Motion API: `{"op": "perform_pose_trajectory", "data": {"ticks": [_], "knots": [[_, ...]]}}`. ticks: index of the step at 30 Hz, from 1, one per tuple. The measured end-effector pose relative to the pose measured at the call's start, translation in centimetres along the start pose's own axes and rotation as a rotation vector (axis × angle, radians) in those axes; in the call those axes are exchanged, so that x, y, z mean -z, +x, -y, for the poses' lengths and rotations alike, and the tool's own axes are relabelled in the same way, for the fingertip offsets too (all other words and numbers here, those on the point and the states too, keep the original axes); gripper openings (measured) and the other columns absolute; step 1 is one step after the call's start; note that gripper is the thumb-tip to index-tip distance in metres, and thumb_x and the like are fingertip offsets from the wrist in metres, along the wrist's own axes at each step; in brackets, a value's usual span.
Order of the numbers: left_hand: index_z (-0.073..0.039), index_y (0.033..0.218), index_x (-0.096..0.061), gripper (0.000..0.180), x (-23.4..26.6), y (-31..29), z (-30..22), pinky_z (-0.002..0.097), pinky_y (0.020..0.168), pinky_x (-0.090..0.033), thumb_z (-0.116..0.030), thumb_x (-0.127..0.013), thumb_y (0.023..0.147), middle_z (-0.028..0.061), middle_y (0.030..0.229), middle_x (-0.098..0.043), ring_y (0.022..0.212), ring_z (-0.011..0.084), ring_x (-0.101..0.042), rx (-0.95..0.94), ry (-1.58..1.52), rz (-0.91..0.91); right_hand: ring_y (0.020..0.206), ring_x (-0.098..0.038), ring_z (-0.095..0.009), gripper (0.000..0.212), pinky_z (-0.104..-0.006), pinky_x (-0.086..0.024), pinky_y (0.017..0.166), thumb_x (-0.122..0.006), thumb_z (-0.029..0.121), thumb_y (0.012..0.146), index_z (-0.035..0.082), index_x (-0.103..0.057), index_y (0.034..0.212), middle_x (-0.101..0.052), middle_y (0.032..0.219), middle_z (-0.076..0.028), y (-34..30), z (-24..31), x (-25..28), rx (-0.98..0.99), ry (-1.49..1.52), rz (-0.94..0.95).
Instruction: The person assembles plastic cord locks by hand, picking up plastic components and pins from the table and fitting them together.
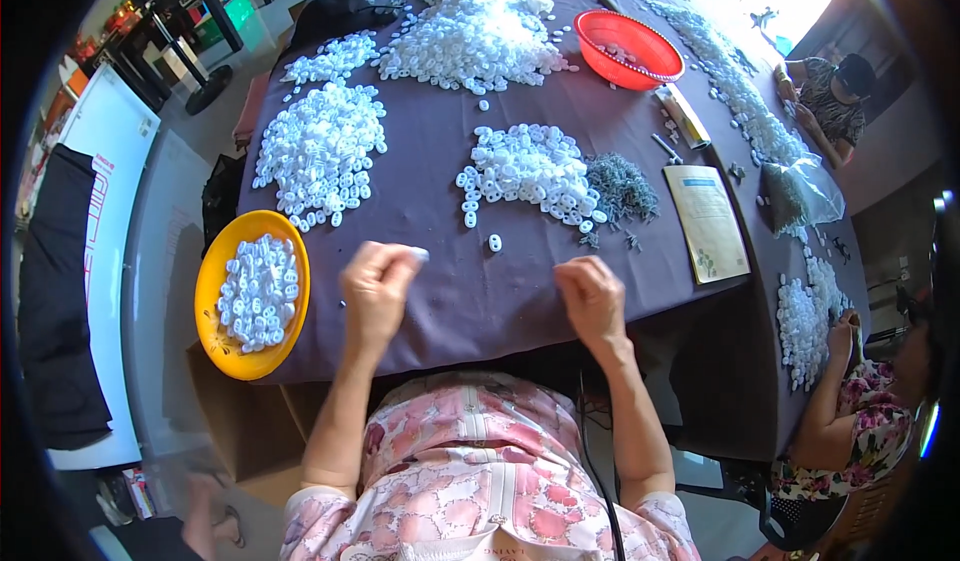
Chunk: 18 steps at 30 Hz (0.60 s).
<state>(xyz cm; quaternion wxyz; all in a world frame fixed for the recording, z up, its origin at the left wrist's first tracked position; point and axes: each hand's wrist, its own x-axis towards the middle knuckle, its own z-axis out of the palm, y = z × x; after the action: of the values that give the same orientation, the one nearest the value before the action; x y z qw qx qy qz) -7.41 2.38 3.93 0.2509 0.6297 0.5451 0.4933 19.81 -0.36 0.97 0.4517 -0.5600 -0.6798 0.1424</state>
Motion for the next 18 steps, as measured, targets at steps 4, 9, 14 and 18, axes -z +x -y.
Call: {"op": "perform_pose_trajectory", "data": {"ticks": [4, 9, 14, 18], "knots": [[-0.002, 0.086, -0.068, 0.005, 6.7, 1.4, 2.3, 0.0224, 0.052, -0.042, -0.004, -0.065, 0.082, 0.0033, 0.075, -0.063, 0.059, 0.0087, -0.054, 0.156, 0.161, -0.2, 0.069, -0.061, -0.028, 0.003, -0.0335, -0.049, 0.061, -0.062, 0.002, 0.079, 0.005, -0.062, 0.08, -0.06, 0.077, -0.009, 1.1, -2.7, 2.2, -0.09, -0.209, -0.16], [-0.001, 0.095, -0.066, 0.015, 12.6, 1.6, 4.7, 0.031, 0.061, -0.05, -0.012, -0.057, 0.09, 0.0108, 0.081, -0.067, 0.065, 0.0181, -0.061, 0.224, 0.53, -0.3, 0.073, -0.06, -0.028, 0.005, -0.0378, -0.048, 0.063, -0.064, 0.011, 0.08, 0.007, -0.062, 0.079, -0.058, 0.079, -0.009, 1.6, -3.8, 2.0, -0.159, -0.378, -0.142], [-0.001, 0.094, -0.066, 0.018, 14.6, 1.3, 6.9, 0.0401, 0.076, -0.05, -0.015, -0.055, 0.09, 0.0162, 0.091, -0.067, 0.084, 0.0313, -0.063, 0.327, 0.689, -0.289, 0.075, -0.059, -0.03, 0.012, -0.0407, -0.047, 0.065, -0.065, 0.016, 0.081, 0.006, -0.059, 0.077, -0.056, 0.081, -0.01, 2.2, -3.4, 1.4, -0.194, -0.505, -0.049], [-0.002, 0.094, -0.066, 0.015, 13.8, 1.3, 5.5, 0.0388, 0.077, -0.051, -0.013, -0.057, 0.089, 0.0153, 0.093, -0.067, 0.084, 0.0296, -0.063, 0.387, 0.793, -0.26, 0.075, -0.058, -0.032, 0.011, -0.0413, -0.047, 0.065, -0.062, 0.013, 0.083, 0.004, -0.055, 0.08, -0.055, 0.081, -0.012, 2.0, -3.3, 1.8, -0.148, -0.493, 0.032]]}}
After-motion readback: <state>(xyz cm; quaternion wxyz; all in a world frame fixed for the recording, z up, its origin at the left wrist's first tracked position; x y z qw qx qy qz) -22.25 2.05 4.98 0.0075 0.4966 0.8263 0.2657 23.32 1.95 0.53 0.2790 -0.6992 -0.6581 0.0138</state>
